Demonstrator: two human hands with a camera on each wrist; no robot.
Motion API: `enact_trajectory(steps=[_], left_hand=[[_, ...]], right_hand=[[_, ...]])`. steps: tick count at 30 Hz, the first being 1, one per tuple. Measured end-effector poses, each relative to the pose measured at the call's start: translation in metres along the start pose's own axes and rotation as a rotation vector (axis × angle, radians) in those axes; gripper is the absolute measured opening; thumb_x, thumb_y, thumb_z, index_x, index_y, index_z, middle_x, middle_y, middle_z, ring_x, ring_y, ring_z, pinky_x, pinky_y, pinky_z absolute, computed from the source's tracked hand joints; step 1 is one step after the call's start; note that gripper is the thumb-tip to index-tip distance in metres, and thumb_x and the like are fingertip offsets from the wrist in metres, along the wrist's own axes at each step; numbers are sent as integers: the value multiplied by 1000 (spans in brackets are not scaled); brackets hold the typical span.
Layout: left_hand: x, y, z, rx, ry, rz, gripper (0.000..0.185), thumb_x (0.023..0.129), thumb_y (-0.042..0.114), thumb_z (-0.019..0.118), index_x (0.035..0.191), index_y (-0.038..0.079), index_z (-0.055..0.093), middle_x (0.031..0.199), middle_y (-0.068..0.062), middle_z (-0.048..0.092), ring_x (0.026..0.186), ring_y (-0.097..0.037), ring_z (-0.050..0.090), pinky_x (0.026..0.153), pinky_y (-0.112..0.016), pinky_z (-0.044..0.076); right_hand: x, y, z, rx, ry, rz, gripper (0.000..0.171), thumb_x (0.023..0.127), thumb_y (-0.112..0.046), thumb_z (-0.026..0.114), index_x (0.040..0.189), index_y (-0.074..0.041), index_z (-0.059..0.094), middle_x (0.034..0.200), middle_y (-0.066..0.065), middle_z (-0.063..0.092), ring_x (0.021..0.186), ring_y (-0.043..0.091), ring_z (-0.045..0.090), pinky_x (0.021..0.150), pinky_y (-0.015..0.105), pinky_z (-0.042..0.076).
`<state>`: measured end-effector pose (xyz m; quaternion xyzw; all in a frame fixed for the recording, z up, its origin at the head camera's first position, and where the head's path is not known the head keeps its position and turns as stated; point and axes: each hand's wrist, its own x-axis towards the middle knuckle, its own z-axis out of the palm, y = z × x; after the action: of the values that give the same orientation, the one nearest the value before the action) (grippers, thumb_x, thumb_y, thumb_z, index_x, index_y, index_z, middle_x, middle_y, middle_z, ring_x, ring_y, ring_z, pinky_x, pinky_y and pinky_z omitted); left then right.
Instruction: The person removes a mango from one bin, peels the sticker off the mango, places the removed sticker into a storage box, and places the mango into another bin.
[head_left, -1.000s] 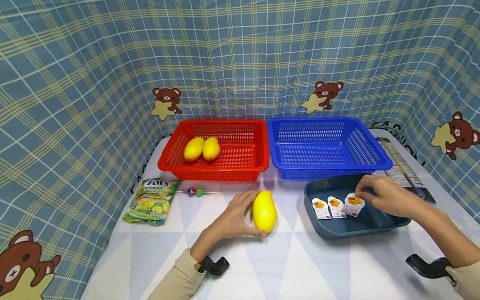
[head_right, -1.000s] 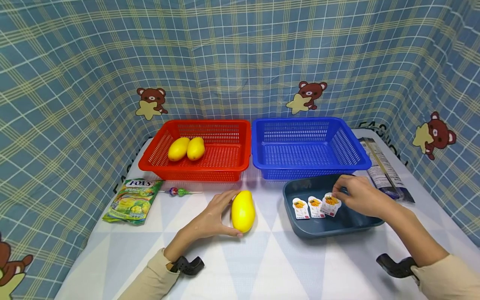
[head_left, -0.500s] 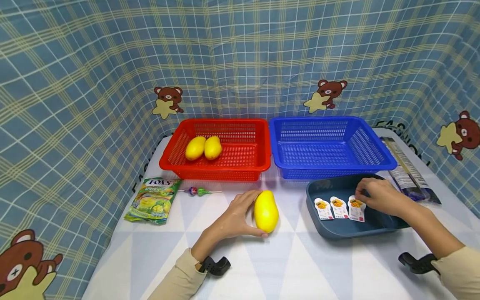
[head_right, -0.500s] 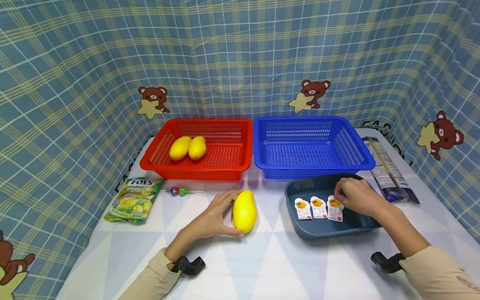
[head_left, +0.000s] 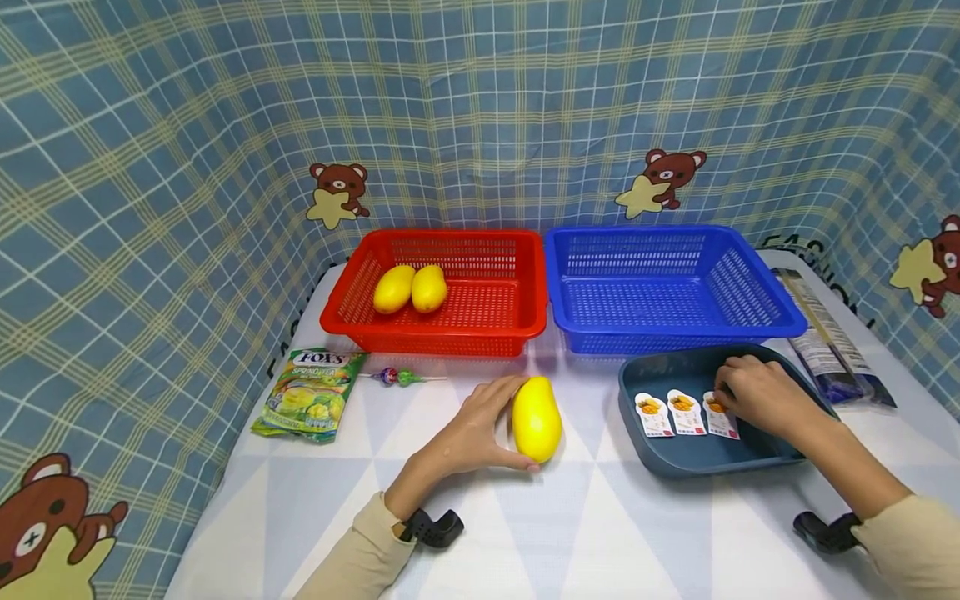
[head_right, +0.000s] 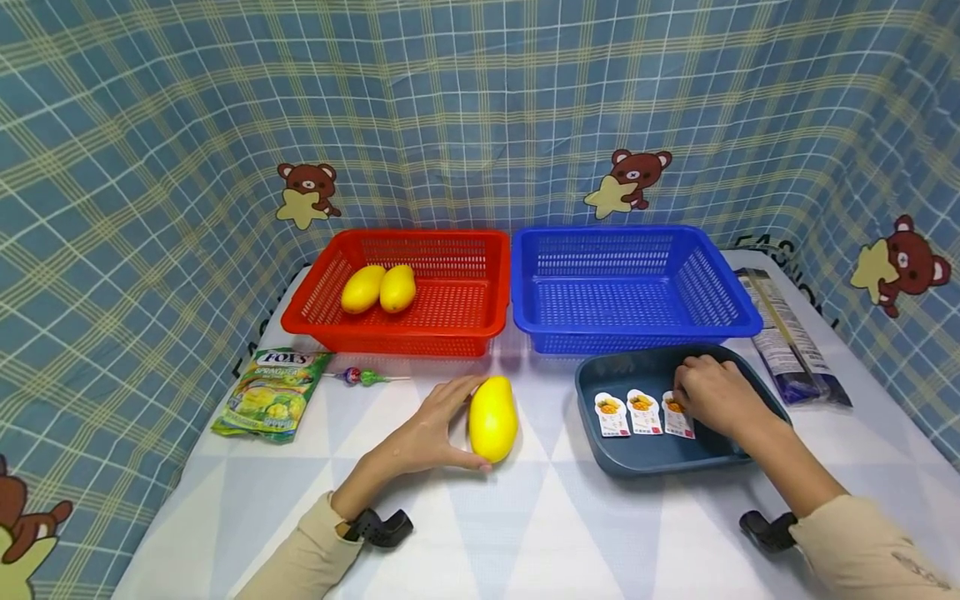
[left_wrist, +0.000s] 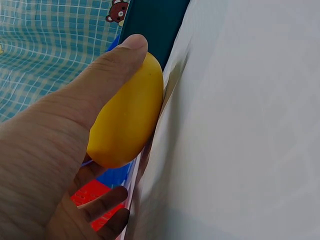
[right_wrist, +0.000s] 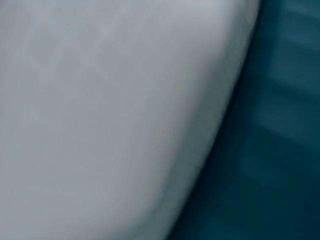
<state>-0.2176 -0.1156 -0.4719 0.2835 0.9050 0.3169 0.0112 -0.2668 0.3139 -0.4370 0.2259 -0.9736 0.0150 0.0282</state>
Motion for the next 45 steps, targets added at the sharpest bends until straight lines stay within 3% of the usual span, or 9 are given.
enact_trajectory(steps=[9, 17, 24, 38, 45], left_hand=[[1, 2, -1, -10, -6, -6, 115, 64, 59, 88, 157, 20, 32, 158, 3, 34, 142, -23, 31, 115, -50, 26], [0, 2, -1, -2, -3, -1, 116, 64, 59, 88, 157, 19, 31, 159, 2, 34, 142, -23, 31, 115, -50, 27], [0, 2, -2, 12, 12, 16, 117, 64, 61, 88, 157, 19, 31, 158, 1, 34, 142, -23, 32, 114, -50, 28], [0, 3, -3, 28, 1, 16, 117, 65, 62, 87, 158, 18, 30, 158, 1, 34, 141, -23, 33, 115, -47, 27], [-1, 2, -2, 24, 7, 20, 117, 65, 63, 86, 158, 19, 30, 158, 2, 34, 140, -23, 33, 115, -49, 28]], right_hand=[[-4, -4, -9, 16, -7, 30, 25, 86, -15, 77, 101, 4, 71, 99, 19, 63, 98, 45, 57, 79, 64, 42], [-5, -19, -33, 159, 94, -7, 27, 87, -12, 76, 108, 4, 70, 111, 24, 63, 105, 47, 57, 84, 66, 43], [-6, -38, -49, 216, 171, -77, 26, 87, -11, 77, 109, 1, 71, 115, 23, 63, 108, 46, 57, 85, 66, 42], [0, -67, -64, 286, 217, -182, 28, 87, -8, 77, 114, -1, 71, 119, 19, 63, 111, 42, 56, 87, 64, 41], [8, -85, -68, 340, 196, -205, 30, 90, -12, 75, 118, -2, 70, 123, 17, 61, 115, 41, 54, 91, 65, 40]])
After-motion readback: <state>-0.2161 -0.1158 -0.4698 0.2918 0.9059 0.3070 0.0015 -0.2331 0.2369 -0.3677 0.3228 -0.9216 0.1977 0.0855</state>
